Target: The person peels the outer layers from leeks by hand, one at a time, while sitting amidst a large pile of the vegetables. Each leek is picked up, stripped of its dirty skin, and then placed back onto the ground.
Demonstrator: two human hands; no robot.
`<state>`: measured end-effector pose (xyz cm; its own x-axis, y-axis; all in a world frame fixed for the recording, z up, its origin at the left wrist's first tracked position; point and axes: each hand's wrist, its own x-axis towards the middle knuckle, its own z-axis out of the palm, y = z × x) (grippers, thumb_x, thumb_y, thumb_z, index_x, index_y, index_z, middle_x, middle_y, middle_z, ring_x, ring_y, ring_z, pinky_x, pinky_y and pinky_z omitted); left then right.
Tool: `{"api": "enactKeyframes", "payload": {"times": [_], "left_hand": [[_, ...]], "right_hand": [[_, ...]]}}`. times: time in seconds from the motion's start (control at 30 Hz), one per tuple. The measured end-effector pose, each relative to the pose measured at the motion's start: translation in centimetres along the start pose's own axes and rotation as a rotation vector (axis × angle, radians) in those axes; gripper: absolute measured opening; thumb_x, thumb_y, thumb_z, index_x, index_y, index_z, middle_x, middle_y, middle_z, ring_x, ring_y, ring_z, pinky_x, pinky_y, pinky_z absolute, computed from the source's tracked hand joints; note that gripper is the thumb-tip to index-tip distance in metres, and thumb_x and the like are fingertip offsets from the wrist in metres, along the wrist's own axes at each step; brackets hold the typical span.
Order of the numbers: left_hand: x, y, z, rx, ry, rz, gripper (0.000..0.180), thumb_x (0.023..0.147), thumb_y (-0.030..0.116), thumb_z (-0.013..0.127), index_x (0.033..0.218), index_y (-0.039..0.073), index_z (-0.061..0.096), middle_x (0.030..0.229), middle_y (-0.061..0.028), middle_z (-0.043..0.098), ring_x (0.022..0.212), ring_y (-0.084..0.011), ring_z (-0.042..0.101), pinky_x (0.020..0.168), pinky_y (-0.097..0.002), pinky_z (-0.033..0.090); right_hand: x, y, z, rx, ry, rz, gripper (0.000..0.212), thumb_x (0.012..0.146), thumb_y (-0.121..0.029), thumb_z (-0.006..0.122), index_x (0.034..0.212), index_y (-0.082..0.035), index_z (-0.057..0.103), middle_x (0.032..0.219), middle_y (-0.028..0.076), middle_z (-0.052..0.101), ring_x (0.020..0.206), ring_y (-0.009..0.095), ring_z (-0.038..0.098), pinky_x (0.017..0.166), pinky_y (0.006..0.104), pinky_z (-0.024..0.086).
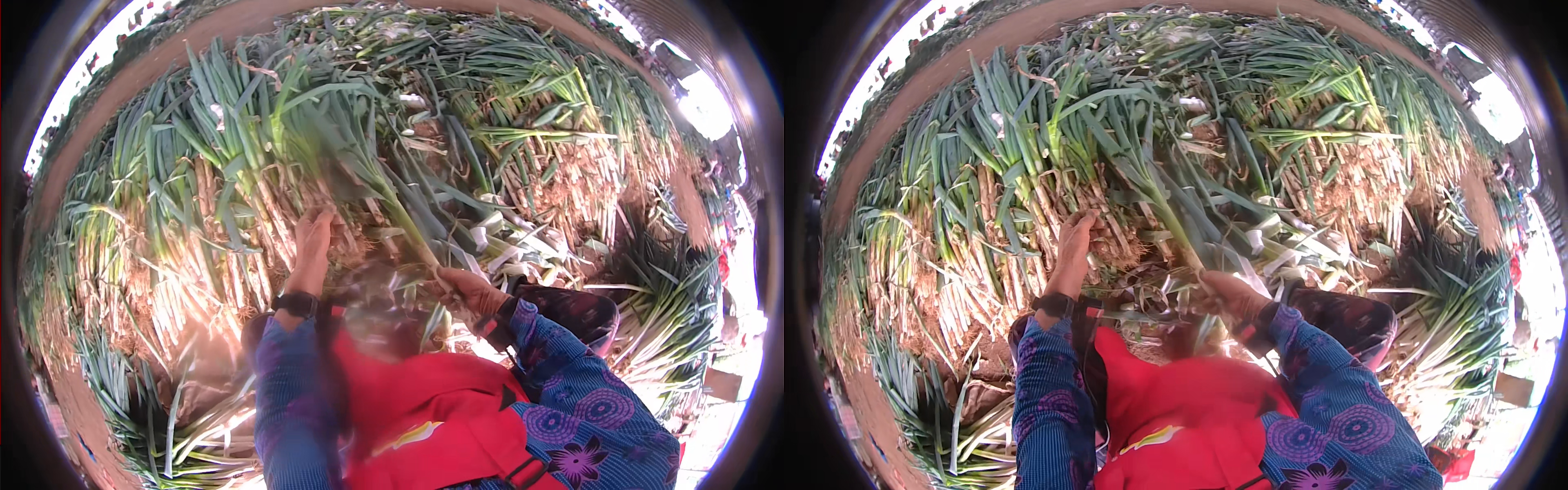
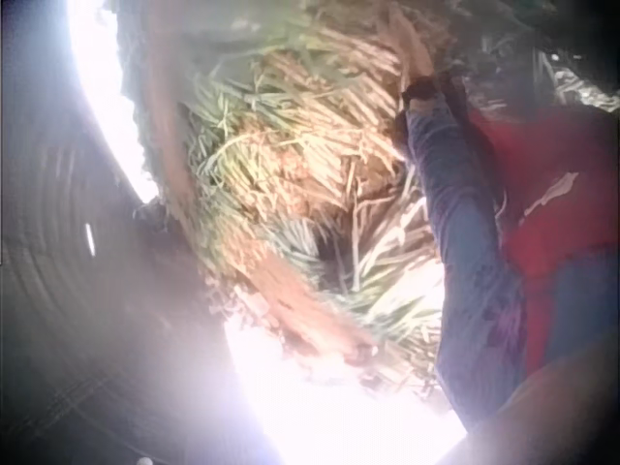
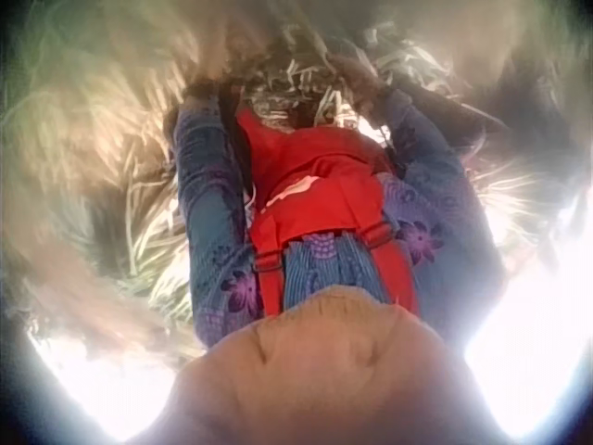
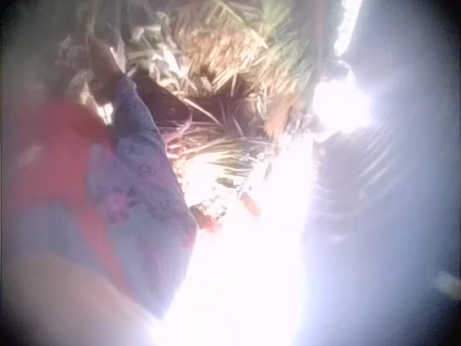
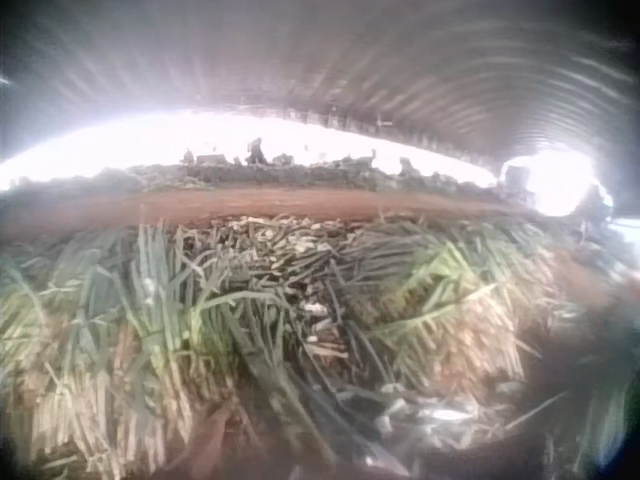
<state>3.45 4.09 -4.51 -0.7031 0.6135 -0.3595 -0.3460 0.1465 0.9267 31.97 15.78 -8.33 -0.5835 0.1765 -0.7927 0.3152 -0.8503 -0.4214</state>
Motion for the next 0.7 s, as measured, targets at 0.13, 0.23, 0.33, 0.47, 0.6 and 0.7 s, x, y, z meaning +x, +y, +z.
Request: {"api": "enactKeyframes", "payload": {"times": [0.13, 0.23, 0.33, 0.47, 0.6, 0.7], "left_hand": [[-0.1, -1.0, 3.7, -0.03, -0.133, -0.134, 0.028, 0.09, 0.028, 0.058, 0.107, 0.006, 0.056, 0.085, -0.0029, 0.062, 0.069, -0.0136, 0.063, 0.051, -0.0254, 0.047], [-0.4, -1.9, 6.4, -0.056, -0.252, -0.219, 0.03, 0.09, 0.03, 0.058, 0.109, 0.006, 0.055, 0.093, -0.004, 0.059, 0.078, -0.0151, 0.061, 0.056, -0.0302, 0.05], [0.5, -3.0, 8.1, -0.05, -0.326, -0.303, 0.033, 0.091, 0.034, 0.06, 0.109, 0.007, 0.055, 0.096, -0.0039, 0.061, 0.084, -0.0178, 0.062, 0.062, -0.0327, 0.053], [-0.4, -2.8, 10.6, -0.187, -0.499, -0.282, 0.026, 0.088, 0.023, 0.065, 0.108, 0.009, 0.056, 0.101, -0.0031, 0.062, 0.086, -0.0172, 0.06, 0.07, -0.0347, 0.051], [-1.3, -2.1, 11.4, -0.317, -0.489, -0.171, 0.029, 0.083, 0.013, 0.069, 0.109, 0.009, 0.056, 0.1, -0.003, 0.062, 0.089, -0.0167, 0.059, 0.071, -0.0337, 0.05], [-1.4, -0.9, 11.1, -0.363, -0.52, -0.139, 0.032, 0.082, 0.011, 0.07, 0.11, 0.009, 0.055, 0.1, -0.0031, 0.063, 0.089, -0.0168, 0.059, 0.071, -0.0329, 0.05]], "right_hand": [[-3.8, 1.4, -2.0, -0.091, -0.014, -0.188, 0.038, 0.097, -0.034, 0.049, 0.12, -0.004, 0.05, 0.071, 0.002, 0.056, 0.051, 0.008, 0.049, 0.041, 0.0204, 0.041], [-9.5, 2.0, -0.6, -0.182, -0.054, -0.224, 0.035, 0.094, -0.035, 0.053, 0.113, -0.006, 0.052, 0.067, -0.005, 0.043, 0.051, 0.005, 0.038, 0.043, 0.021, 0.032], [-12.3, 3.4, -0.2, -0.22, -0.006, -0.261, 0.03, 0.095, -0.034, 0.051, 0.107, -0.007, 0.052, 0.067, -0.005, 0.044, 0.05, 0.005, 0.039, 0.041, 0.0207, 0.032], [-14.6, 4.5, -0.6, -0.261, 0.006, -0.339, 0.026, 0.094, -0.031, 0.051, 0.104, -0.007, 0.05, 0.071, -0.004, 0.045, 0.052, 0.005, 0.04, 0.042, 0.0204, 0.032], [-14.3, 4.3, -0.6, -0.187, 0.025, -0.377, 0.045, 0.096, -0.031, 0.053, 0.123, 0.005, 0.047, 0.062, -0.006, 0.037, 0.05, 0.005, 0.036, 0.042, 0.0198, 0.03], [-13.5, 4.3, -0.8, -0.241, -0.005, -0.427, 0.046, 0.096, -0.031, 0.052, 0.124, 0.005, 0.047, 0.062, -0.006, 0.037, 0.051, 0.004, 0.037, 0.043, 0.0201, 0.03]]}}
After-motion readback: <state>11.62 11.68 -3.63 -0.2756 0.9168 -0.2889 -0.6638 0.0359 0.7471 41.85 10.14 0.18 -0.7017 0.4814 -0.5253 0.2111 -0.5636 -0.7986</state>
